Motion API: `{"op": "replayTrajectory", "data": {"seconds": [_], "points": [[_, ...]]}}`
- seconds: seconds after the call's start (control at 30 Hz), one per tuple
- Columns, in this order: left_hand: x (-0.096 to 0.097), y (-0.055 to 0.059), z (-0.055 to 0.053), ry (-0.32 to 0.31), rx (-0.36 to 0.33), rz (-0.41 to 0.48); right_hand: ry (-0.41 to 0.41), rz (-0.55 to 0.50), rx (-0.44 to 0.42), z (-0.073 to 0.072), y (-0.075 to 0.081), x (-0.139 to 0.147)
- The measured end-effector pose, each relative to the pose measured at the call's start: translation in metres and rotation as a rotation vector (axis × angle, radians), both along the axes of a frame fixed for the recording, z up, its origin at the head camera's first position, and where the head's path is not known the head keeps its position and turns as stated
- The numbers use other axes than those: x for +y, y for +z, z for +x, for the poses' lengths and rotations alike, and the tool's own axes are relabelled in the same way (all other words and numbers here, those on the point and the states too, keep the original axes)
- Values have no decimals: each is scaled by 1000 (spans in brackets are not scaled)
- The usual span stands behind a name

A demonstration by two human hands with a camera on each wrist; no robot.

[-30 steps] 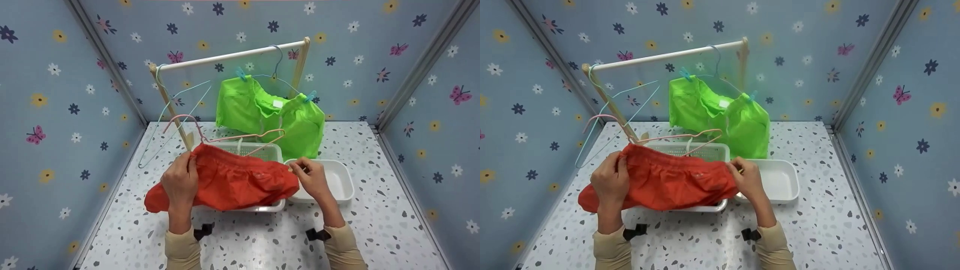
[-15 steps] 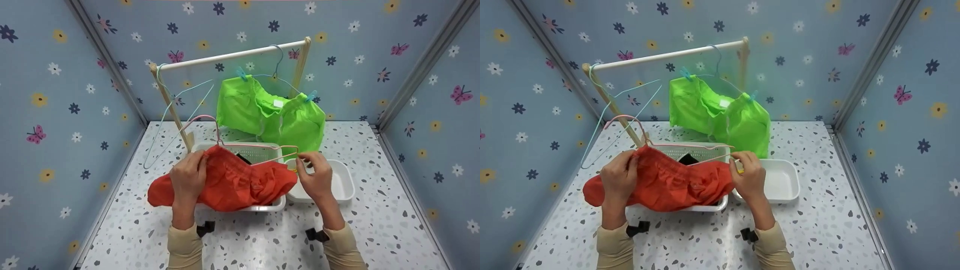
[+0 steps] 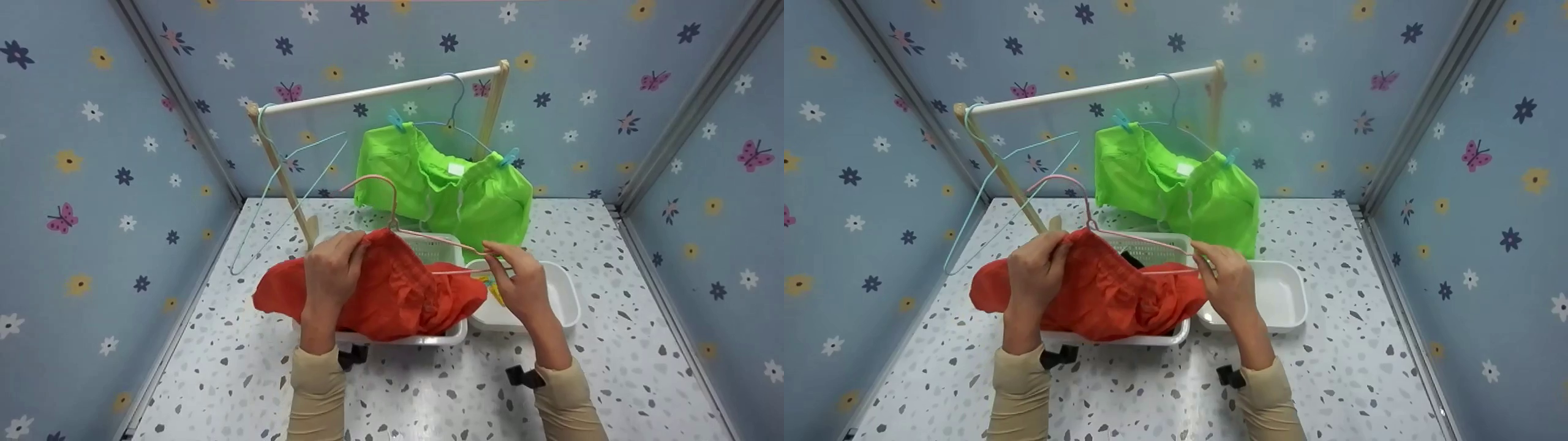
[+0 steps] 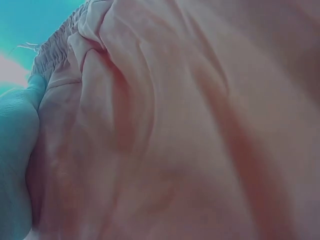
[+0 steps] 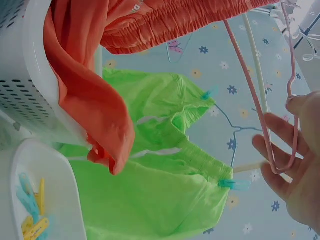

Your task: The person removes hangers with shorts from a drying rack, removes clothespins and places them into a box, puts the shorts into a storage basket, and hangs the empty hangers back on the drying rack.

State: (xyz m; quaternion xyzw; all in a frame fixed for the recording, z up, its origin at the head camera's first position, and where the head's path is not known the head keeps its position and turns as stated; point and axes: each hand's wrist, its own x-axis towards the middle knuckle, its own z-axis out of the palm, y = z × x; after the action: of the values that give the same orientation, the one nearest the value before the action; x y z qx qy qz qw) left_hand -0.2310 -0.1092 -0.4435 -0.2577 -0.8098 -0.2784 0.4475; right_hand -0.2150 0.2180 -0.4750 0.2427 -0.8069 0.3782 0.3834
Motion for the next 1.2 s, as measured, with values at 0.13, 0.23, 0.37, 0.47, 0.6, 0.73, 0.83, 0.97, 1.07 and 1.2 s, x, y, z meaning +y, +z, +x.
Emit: {"op": "replayTrajectory", "data": {"seconds": [0.13,0.23,0.37,0.47,0.6,0.73,0.83,0.97,1.07,1.2], "points": [[9,5,-10,-12,15,-24,3,44,-1,1,0,14],[16,7,-17,-30,22,-29,9,80,-8,3,0,24],[25,6,-27,-73,12,-6,87,56,-71,7,0,33],[31,3,-34,-121,-15,16,149,1,-98,11,2,38],[38,-1,-43,-203,-83,42,139,-21,-59,14,5,46],[39,-9,-50,-256,-147,67,83,-11,-10,16,7,54],[38,-17,-55,-274,-186,85,59,-4,3,17,6,58],[37,-28,-61,-274,-244,74,47,-21,4,19,4,63],[35,-36,-65,-259,-291,58,27,-40,4,21,2,66],[29,-46,-69,-234,-366,53,-1,-41,4,23,2,68]]}}
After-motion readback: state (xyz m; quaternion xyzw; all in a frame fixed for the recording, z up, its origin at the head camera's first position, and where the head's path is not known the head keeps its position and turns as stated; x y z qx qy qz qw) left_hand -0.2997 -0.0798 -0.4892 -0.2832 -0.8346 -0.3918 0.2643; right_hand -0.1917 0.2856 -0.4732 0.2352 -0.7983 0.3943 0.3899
